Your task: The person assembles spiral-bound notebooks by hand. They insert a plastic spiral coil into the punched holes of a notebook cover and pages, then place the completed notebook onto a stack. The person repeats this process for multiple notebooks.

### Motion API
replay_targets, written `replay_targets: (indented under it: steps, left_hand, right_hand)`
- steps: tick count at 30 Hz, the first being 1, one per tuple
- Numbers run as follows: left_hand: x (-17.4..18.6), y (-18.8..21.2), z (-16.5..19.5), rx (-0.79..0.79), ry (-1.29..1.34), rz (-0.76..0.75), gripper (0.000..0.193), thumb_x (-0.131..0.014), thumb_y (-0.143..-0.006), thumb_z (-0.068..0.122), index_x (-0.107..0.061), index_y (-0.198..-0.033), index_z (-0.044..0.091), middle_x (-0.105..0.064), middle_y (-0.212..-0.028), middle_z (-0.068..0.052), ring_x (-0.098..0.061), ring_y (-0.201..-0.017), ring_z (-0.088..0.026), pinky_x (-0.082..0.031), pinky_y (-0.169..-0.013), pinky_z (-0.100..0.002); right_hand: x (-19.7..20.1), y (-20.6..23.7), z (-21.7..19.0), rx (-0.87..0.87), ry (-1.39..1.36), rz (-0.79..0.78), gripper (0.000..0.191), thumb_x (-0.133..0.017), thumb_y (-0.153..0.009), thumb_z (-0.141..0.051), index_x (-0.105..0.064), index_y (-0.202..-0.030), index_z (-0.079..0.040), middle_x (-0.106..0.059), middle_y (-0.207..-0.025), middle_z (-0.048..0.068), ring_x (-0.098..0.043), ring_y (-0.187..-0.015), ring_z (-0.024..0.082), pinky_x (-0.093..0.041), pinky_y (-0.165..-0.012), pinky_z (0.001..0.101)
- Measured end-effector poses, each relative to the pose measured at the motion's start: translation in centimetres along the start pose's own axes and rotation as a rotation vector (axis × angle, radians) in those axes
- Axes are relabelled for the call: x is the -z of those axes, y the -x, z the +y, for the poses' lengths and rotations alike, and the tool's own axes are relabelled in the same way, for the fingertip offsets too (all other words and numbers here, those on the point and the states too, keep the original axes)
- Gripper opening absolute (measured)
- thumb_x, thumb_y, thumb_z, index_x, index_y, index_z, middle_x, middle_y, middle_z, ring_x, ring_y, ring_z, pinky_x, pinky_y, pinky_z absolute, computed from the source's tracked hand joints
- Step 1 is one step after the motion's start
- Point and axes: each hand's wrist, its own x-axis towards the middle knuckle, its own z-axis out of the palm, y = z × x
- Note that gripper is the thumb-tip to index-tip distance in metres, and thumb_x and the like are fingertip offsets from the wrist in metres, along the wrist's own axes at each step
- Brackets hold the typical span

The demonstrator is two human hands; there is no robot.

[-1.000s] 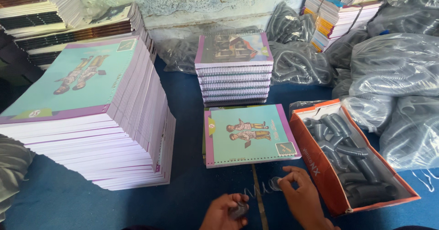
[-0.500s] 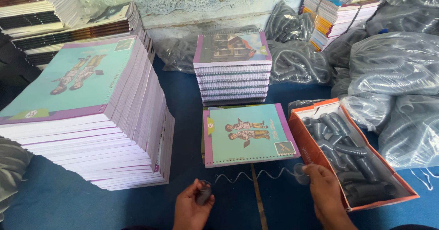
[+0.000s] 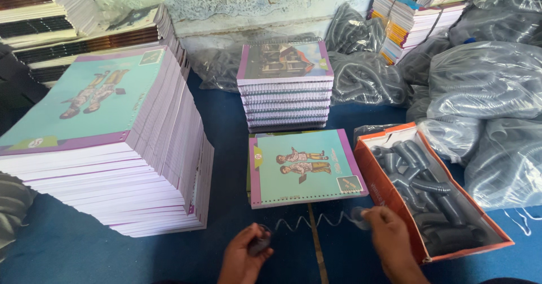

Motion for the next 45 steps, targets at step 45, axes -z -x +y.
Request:
replay_targets:
  steps: [45]
  left_hand:
    - [-3.2,-1.0,-9.1,-0.035,-0.714,-0.209,0.021,-0.073,-0.090,0.011,-0.074,-0.106,-0.004,-0.065,-0.104,-0.012,-0.070,-0.084,-0.014,-0.060,-0.069,-0.027]
  right_hand:
    - [-4.9,6.1,0.9,0.782,0.607,-0.395,0.011,-0.082,-0.076,-0.023,-0.080,-0.085,-0.018,-0.069,-0.121,0.002,-0.054,-0.131,0.024,-0.032,-0.110,0.0490]
